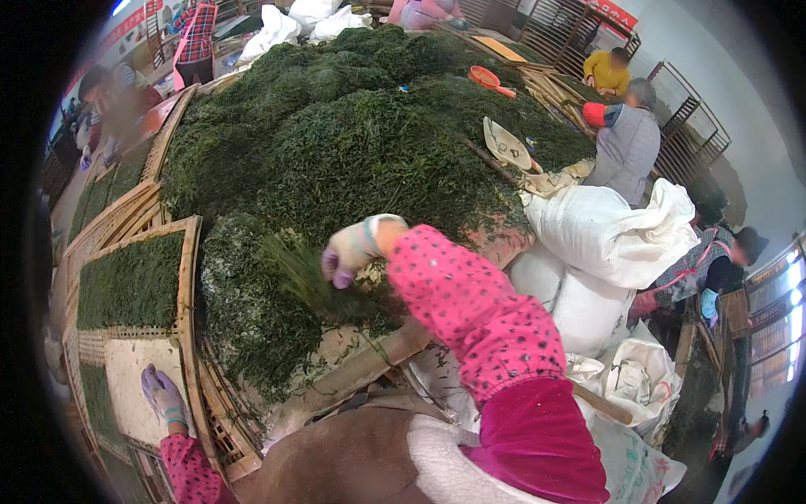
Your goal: The person repeatedly scoops green tea leaves from a large pile and spreads them evenly into rectangular sections on a bamboo tray using a metal frame. The person adjusts the leaves by hand to ensure even coverage across the tray sections.
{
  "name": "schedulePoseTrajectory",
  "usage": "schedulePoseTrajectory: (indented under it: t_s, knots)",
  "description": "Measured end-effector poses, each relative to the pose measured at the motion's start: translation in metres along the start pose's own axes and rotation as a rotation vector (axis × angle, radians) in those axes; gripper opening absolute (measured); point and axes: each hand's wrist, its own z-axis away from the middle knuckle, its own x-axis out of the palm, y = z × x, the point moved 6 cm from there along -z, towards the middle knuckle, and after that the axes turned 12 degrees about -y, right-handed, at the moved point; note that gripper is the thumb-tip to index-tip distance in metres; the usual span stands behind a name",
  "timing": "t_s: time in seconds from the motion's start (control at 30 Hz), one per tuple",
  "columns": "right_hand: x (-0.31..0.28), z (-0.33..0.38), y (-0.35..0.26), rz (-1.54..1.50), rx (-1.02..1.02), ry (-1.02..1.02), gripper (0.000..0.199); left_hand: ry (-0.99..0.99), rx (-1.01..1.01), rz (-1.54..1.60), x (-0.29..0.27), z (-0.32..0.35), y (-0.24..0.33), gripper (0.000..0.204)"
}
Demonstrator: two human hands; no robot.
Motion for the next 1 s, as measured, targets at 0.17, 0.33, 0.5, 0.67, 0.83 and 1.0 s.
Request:
schedulePoseTrajectory:
  t_s: [0.17,0.33,0.5,0.67,0.83,1.0]
  knots:
    - [-0.045,0.04,0.072,0.397,0.515,0.64,0.078,0.085,0.074,-0.094,-0.002,0.014,0.011,0.035]
    - [-0.076,0.007,0.123,0.156,0.729,0.704,0.099,0.045,-0.023,-0.043,0.001,0.01,0.006,0.034]
    - [-0.082,-0.027,0.15,0.124,0.829,0.5,0.071,0.066,-0.001,-0.043,0.004,0.01,0.006,0.033]
    - [-0.094,-0.007,0.172,0.207,0.74,0.84,0.056,0.081,0.0,-0.008,0.002,0.012,0.007,0.033]
    - [-0.084,-0.017,0.199,0.165,0.758,0.791,0.058,0.097,-0.007,-0.003,-0.002,0.013,0.011,0.032]
    - [-0.098,0.016,0.216,0.096,0.612,1.051,0.049,0.085,-0.027,-0.02,-0.004,0.014,0.017,0.032]
